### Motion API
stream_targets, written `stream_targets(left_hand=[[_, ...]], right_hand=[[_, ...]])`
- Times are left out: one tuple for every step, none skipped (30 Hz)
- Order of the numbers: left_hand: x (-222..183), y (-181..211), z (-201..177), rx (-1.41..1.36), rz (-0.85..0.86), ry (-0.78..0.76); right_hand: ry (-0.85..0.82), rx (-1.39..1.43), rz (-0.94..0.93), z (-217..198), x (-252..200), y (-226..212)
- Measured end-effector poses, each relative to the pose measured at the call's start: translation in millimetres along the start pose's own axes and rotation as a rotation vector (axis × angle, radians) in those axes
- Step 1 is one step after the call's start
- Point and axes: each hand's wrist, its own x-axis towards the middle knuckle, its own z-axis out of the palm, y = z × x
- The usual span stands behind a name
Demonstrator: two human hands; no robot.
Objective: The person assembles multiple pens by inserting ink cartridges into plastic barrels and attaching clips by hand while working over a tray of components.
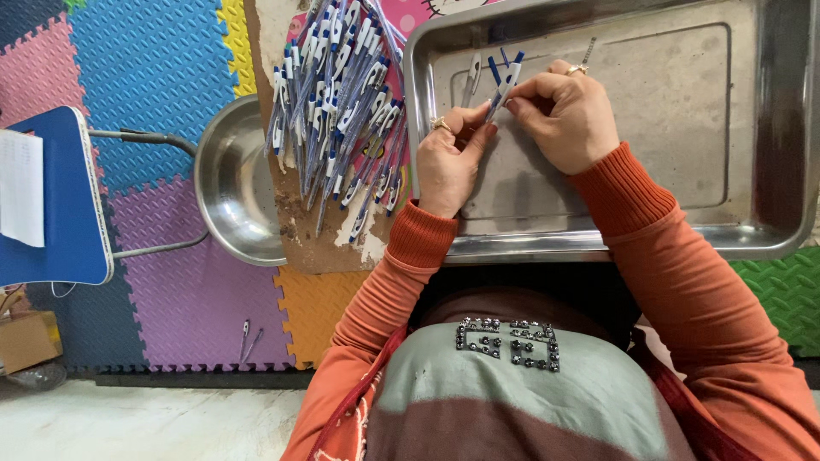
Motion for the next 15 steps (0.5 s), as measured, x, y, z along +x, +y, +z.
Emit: stream_targets(left_hand=[[0, -2, 0, 0.025, 0.026, -0.003], [1, -5, 2, 0.025, 0.026, -0.002], [1, -8, 3, 0.084, 0.055, 0.008], [2, -11, 4, 0.145, 0.083, 0.020], [2, -9, 4, 0.146, 0.083, 0.023], [2, -7, 4, 0.169, 0.087, 0.023], [2, -5, 4, 0.193, 0.092, 0.022], [2, -5, 5, 0.192, 0.091, 0.023], [1, -5, 6, 0.202, 0.093, 0.031], [1, -5, 7, 0.211, 0.095, 0.040], [0, 1, 6, 0.210, 0.094, 0.040], [1, 7, 5, 0.096, -0.007, 0.022], [1, 13, 3, -0.018, -0.109, 0.003], [1, 12, 2, -0.017, -0.108, 0.004], [1, 11, 1, -0.088, -0.103, -0.011]], right_hand=[[0.005, 0.007, 0.008, 1, 0, 2], [0.004, 0.006, 0.008, 5, -2, 4], [0.062, -0.033, -0.017, 10, -3, 6], [0.118, -0.072, -0.044, 15, -4, 8], [0.116, -0.071, -0.046, 16, -5, 5], [0.144, -0.053, -0.024, 17, -6, 1], [0.172, -0.034, -0.001, 19, -8, -1], [0.171, -0.035, -0.001, 21, -9, -2], [0.191, -0.016, 0.006, 23, -9, -2], [0.212, 0.002, 0.013, 25, -10, -2], [0.211, 0.001, 0.013, 20, -8, -5], [0.120, 0.049, 0.071, 16, -4, -9], [0.027, 0.097, 0.127, 11, -1, -13], [0.027, 0.098, 0.126, 3, 0, -18], [-0.046, 0.172, 0.206, -5, 2, -24]])
